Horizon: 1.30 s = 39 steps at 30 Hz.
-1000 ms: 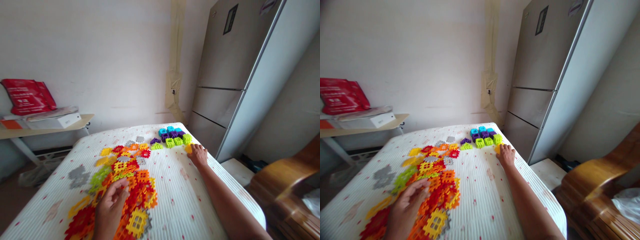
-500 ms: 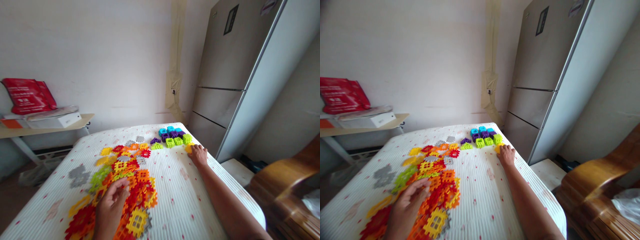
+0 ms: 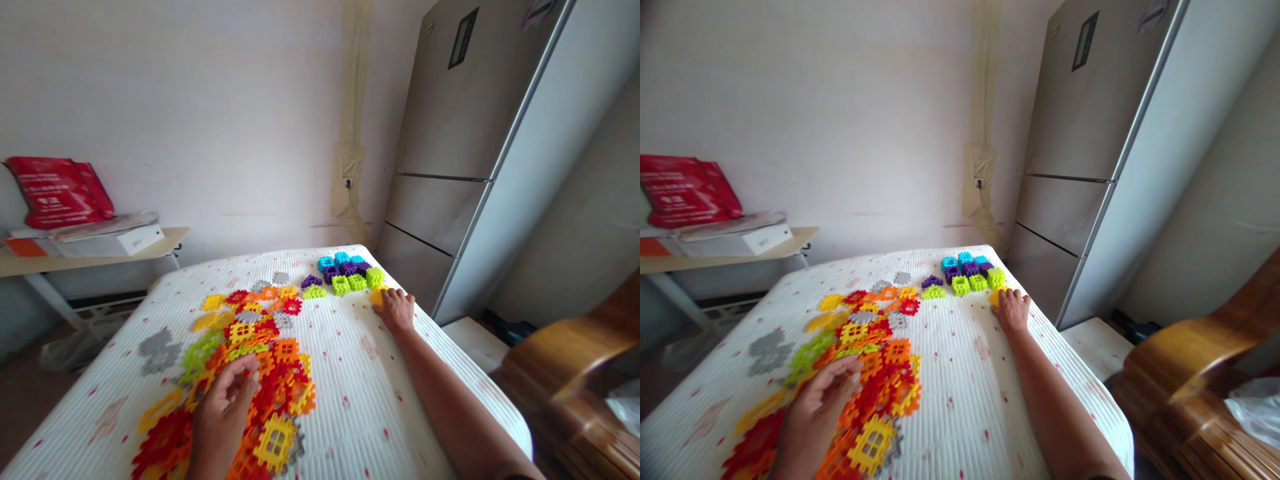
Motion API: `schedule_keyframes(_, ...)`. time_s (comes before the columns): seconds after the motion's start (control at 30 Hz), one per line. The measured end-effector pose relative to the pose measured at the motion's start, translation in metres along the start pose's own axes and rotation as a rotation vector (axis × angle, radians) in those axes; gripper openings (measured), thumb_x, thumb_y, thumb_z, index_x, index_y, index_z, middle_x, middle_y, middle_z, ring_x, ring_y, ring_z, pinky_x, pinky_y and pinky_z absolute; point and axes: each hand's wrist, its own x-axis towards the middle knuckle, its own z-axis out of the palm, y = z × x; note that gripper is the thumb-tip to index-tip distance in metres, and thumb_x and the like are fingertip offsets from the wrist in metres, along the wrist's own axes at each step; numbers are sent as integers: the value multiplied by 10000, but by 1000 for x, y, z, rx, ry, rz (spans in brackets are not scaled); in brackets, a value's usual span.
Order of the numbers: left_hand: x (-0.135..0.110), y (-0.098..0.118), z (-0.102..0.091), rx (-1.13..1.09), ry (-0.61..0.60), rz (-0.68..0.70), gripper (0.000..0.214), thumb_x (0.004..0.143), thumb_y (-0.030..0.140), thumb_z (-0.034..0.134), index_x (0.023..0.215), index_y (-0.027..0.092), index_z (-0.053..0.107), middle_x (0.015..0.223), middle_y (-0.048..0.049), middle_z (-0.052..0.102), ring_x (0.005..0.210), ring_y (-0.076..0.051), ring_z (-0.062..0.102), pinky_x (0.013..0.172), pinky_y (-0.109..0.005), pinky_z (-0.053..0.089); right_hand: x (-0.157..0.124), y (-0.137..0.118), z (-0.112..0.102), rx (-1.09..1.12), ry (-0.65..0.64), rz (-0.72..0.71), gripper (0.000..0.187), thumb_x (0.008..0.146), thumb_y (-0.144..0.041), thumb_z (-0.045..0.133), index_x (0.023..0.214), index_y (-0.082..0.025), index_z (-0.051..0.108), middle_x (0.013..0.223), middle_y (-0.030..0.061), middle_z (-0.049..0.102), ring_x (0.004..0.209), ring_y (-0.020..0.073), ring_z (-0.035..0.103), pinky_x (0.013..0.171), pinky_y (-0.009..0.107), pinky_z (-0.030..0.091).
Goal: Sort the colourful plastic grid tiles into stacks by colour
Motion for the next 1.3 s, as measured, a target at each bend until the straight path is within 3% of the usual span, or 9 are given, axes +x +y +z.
schedule_keyframes(0.27, 0, -1, 0, 6, 5, 5, 499, 590, 554, 645, 916, 176, 638, 920, -84, 682, 765, -228, 648, 717, -351, 533, 2, -1, -1, 51, 72, -5, 285, 827, -364, 538, 1049, -185, 556, 966, 94, 631, 942, 248, 480, 802, 375, 239)
schedule_keyframes(0.43, 1, -2, 0, 24, 12, 5, 496, 592, 552, 644, 919, 178, 644, 918, -80, 685, 762, -228, 649, 735, -361, 530, 12, 22, -1, 196, 191, 241, 369, 859, -425, 472, 1122, -183, 565, 1063, 104, 627, 993, 247, 485, 819, 361, 251)
schedule_keyframes(0.57, 0, -2, 1, 7, 5, -14, 497, 581, 553, 649, 911, 180, 642, 901, -75, 685, 712, -215, 648, 697, -351, 539, 18, 34, 3, 256, 127, 326, 359, 858, -418, 459, 1091, -188, 606, 1106, 100, 623, 1020, 243, 489, 808, 349, 272)
schedule_keyframes(0.9, 2, -9, 2, -35, 3, -58, 544, 575, 553, 663, 966, 177, 618, 951, -81, 674, 753, -224, 655, 723, -354, 543, 23, 19, 3, 153, -33, 242, 337, 834, -401, 483, 1055, -189, 624, 1042, 113, 634, 1008, 255, 497, 806, 382, 279)
schedule_keyframes(1.3, 0, 0, 3, -15, 30, -20, 493, 580, 519, 657, 924, 167, 635, 902, -80, 684, 729, -215, 644, 688, -344, 541, 20, 14, -1, 113, -105, 207, 354, 869, -430, 411, 1018, -183, 617, 1043, 124, 626, 1003, 264, 499, 790, 400, 294)
